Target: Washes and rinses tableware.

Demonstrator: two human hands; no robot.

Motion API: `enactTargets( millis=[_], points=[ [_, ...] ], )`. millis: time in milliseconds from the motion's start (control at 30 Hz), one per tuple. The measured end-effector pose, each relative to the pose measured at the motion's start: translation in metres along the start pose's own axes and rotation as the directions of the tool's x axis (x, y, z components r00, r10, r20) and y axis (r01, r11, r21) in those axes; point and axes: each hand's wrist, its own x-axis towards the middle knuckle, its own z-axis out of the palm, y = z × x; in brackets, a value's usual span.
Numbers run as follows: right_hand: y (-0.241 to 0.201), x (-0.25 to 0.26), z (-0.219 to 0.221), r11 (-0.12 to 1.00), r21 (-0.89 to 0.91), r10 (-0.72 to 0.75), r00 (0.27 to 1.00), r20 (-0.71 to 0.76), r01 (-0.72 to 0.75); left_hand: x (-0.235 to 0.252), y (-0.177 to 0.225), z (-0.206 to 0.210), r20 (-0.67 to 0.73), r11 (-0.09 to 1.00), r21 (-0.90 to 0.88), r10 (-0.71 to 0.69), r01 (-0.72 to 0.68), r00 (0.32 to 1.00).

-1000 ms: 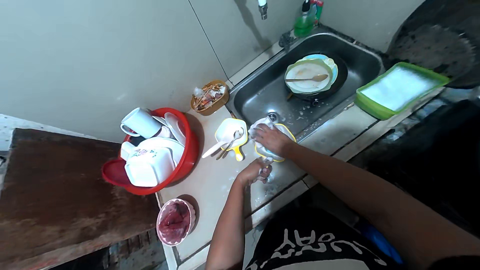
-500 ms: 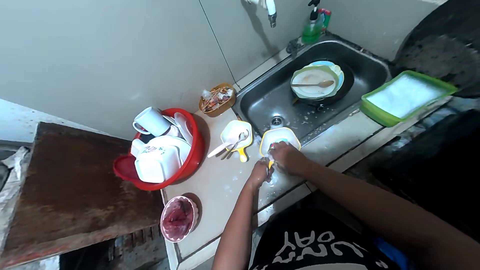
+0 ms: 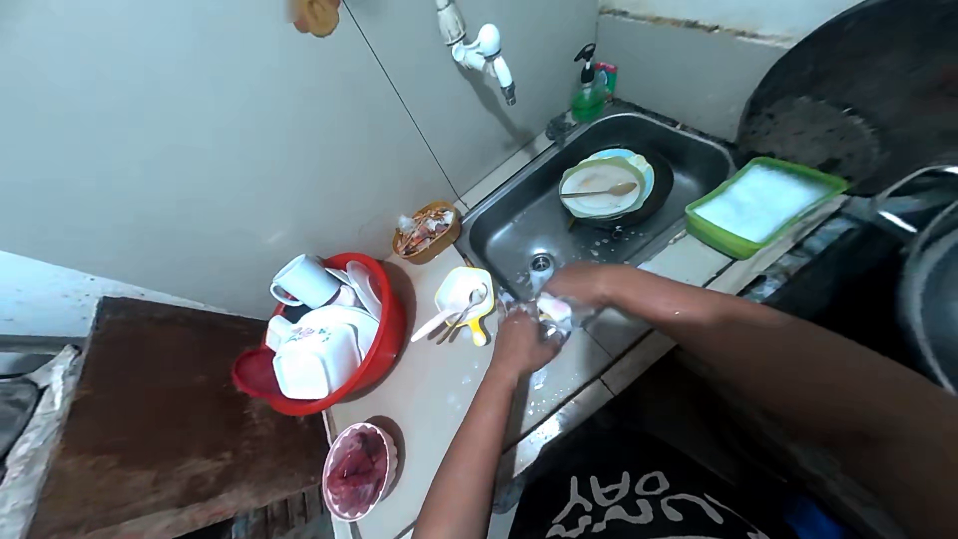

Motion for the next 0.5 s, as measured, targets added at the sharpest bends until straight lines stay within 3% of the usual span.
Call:
enactTargets(
  millis=[100,133,200,267,367,400,500],
  points=[
    [0.022,-0.017,-0.019,0.986,0.167,0.042,0.955,-0.293,0.008,0.015,-0.007,0.007,-0.170,0.988,-0.052,0.134,-0.145,0.976],
    [0.032,-0.019,-0.015,0.967,0.251,0.081,0.875,-0.477,0.047,0.019,-0.006,0.007,-0.194,0.983,-0.102,0.131,-0.153,0.972],
    [0.035,-0.015,-0.005,0.942,0.325,0.198,0.640,-0.742,0.085,0.024,0.002,0.003,-0.216,0.967,-0.237,0.042,-0.094,0.976],
    [0.015,-0.010,0.010,0.957,0.283,0.211,0.526,-0.824,0.058,0.029,0.013,-0.004,-0.243,0.930,-0.368,-0.072,-0.023,0.967],
    [-0.016,-0.005,0.036,0.992,0.118,0.078,0.485,-0.871,0.054,0.028,0.028,-0.013,-0.372,0.907,-0.415,-0.092,-0.077,0.924],
    [-0.013,-0.006,0.032,0.988,0.151,0.115,0.467,-0.877,0.040,0.026,0.033,-0.017,-0.387,0.910,-0.406,-0.088,-0.084,0.918],
    [0.030,-0.006,-0.005,0.899,0.435,0.410,0.441,-0.799,-0.048,0.015,0.043,-0.017,-0.399,0.890,-0.442,-0.088,-0.108,0.913]
  ],
)
